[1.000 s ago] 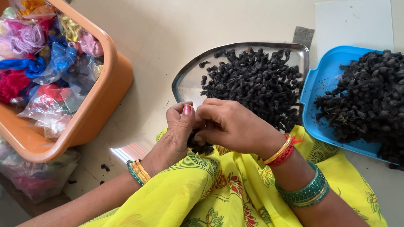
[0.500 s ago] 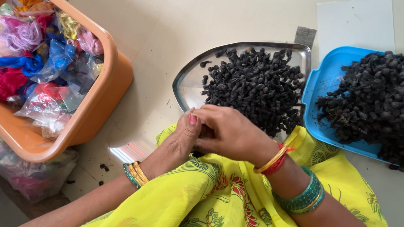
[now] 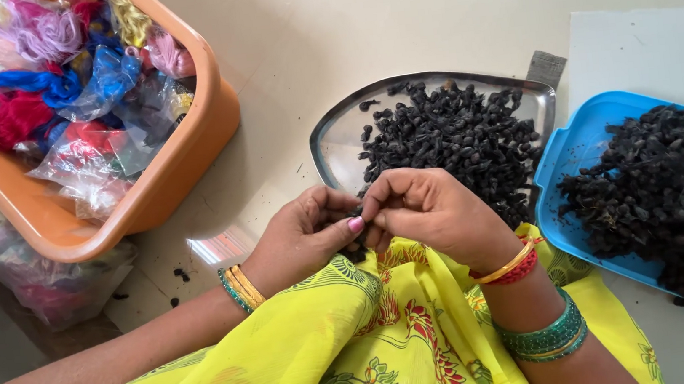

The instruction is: Sewing black fabric buttons onto a yellow garment.

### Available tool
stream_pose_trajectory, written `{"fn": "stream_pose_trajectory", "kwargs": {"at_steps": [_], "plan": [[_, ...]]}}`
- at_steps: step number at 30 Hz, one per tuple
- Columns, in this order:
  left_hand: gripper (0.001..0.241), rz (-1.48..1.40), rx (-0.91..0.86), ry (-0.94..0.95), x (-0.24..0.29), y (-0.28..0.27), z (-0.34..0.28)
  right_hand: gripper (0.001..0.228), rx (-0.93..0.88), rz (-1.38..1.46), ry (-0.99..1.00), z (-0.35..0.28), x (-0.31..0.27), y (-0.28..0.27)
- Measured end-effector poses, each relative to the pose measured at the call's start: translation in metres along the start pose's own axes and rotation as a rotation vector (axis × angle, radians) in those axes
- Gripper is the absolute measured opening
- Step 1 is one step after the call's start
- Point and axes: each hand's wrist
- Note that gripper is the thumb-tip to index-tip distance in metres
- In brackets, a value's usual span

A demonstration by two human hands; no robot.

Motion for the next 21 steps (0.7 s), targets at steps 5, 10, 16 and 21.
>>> {"fn": "stream_pose_trajectory", "kwargs": {"at_steps": [5,10,16,21], "plan": [[0.014,0.067,0.046,0.023,-0.005,-0.002,0.003,0.009,0.028,-0.061,0.012,0.002,0.004,0.007],[0.013,0.179,-0.006,0.058,0.004,0.007,-0.001,0.01,-0.019,-0.111,0.02,-0.004,0.0,-0.012],[0.013,0.405,-0.062,0.194,0.028,0.024,-0.01,0.011,-0.103,-0.131,0.067,-0.017,-0.022,-0.029],[0.013,0.516,0.0,0.179,0.043,0.037,-0.016,0.01,-0.066,-0.155,0.067,-0.023,-0.029,-0.034]]}}
Point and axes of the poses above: each hand's wrist, its own z-axis towards the middle knuckle, its own y-axis out of the palm, x = y × z, and after that the axes turned 5 degrees about x, right-handed
